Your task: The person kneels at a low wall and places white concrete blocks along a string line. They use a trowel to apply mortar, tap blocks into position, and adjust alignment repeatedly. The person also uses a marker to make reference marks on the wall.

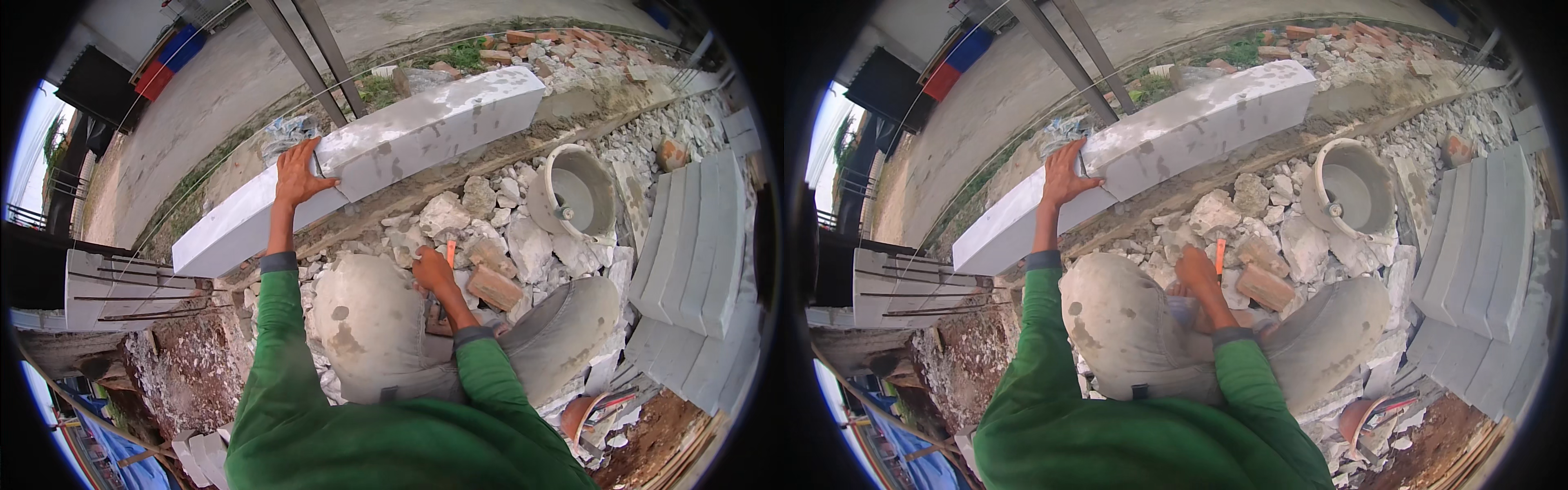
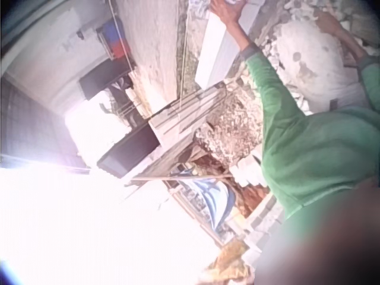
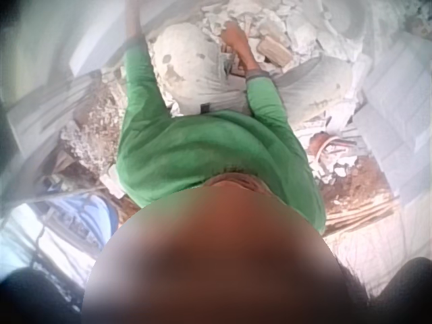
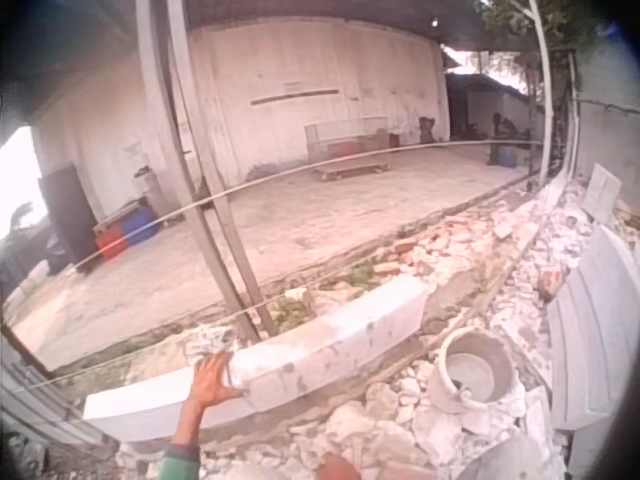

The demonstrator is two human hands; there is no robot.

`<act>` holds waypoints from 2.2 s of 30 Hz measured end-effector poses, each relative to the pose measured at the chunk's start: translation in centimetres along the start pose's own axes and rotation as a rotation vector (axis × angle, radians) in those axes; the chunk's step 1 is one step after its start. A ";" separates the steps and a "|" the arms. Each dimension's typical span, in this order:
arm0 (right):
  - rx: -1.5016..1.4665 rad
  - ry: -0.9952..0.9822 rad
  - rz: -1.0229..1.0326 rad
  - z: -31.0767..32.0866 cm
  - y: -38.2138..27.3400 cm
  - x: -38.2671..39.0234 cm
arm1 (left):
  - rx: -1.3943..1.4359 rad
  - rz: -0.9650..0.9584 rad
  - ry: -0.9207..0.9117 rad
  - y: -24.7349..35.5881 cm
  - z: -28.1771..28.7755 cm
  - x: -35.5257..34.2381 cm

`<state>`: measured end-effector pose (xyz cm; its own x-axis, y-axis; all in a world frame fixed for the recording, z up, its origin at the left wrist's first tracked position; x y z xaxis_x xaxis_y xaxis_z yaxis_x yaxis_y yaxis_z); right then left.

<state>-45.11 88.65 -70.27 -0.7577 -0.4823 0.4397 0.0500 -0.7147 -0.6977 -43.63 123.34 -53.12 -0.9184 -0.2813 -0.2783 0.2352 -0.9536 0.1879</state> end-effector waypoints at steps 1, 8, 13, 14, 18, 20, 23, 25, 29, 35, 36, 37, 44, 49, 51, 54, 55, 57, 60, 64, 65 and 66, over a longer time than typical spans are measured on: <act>0.004 0.000 -0.001 0.0 -0.1 -0.1 | -0.015 0.009 -0.010 -0.1 0.0 -0.1; 0.008 0.015 0.016 -0.2 0.1 -1.1 | -0.028 0.000 0.007 0.0 -0.2 -0.8; 0.009 0.042 0.049 -0.5 0.2 -1.2 | -0.072 0.025 -0.013 0.3 0.0 -0.7; 0.027 0.049 0.048 -0.5 0.2 -1.2 | -0.059 0.015 -0.013 0.4 0.1 -0.7; 0.018 0.067 0.063 -0.4 0.0 -1.1 | -0.044 0.017 -0.017 0.4 0.1 -0.8; 0.041 0.060 0.065 -0.4 -0.1 -1.1 | -0.038 -0.004 -0.007 0.4 0.0 -0.8; 0.065 0.034 0.034 -0.6 -0.1 -1.3 | -0.048 -0.014 -0.004 0.2 -0.2 -0.8; 0.037 0.021 0.024 -0.5 -0.2 -1.2 | -0.049 -0.018 -0.004 0.1 -0.1 -0.7; 0.012 -0.001 -0.008 -0.3 -0.2 -1.1 | -0.026 -0.035 -0.005 0.1 -0.1 -0.6; 0.017 -0.005 0.034 -0.3 -0.4 -1.2 | -0.037 -0.026 0.012 0.0 -0.2 -0.5; 0.016 -0.003 0.027 -0.4 -0.2 -1.2 | -0.040 -0.021 0.005 -0.1 -0.2 -0.6; 0.018 0.001 0.037 -0.5 -0.1 -1.3 | -0.038 -0.014 -0.010 -0.1 -0.3 -0.6; 0.029 0.014 0.054 -0.9 0.2 -1.6 | -0.036 0.001 -0.021 0.2 -0.1 -0.7; 0.049 0.013 0.055 -0.8 0.0 -1.6 | -0.038 0.004 -0.015 0.5 0.0 -0.7; 0.076 0.006 0.048 -0.8 -0.1 -1.6 | -0.062 0.010 -0.021 0.5 0.0 -0.8; 0.064 0.010 0.035 -0.7 -0.2 -1.5 | -0.064 0.016 -0.027 0.5 -0.1 -0.8; 0.052 0.008 0.032 -0.8 -0.2 -1.5 | -0.063 0.007 -0.026 0.5 -0.1 -0.8; 0.047 0.009 0.025 -0.7 -0.2 -1.4 | -0.073 0.013 -0.032 0.4 -0.2 -0.8; 0.083 0.014 0.041 -0.7 -0.4 -1.3 | -0.061 0.014 -0.031 0.4 -0.2 -0.8; 0.064 -0.010 0.029 -0.6 -0.5 -1.2 | -0.059 -0.012 -0.017 0.4 -0.1 -0.8; 0.061 -0.015 0.024 -0.6 -0.5 -1.2 | -0.055 -0.010 -0.018 0.4 -0.1 -0.8; 0.062 -0.022 0.013 -0.6 -0.5 -1.2 | -0.049 -0.010 -0.016 0.4 -0.1 -0.8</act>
<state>-44.58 89.84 -70.79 -0.7424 -0.5023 0.4433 0.1005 -0.7378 -0.6675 -42.76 123.18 -52.90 -0.9256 -0.2702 -0.2651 0.2408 -0.9607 0.1382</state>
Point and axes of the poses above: each hand's wrist, its own x-axis away from the middle knuckle, its own z-axis out of the back of the hand, y = z × x, the point moved 5 cm from there along -x, towards the middle knuckle, and after that the axes turned 3 degrees about y, right-handed, at the moved point
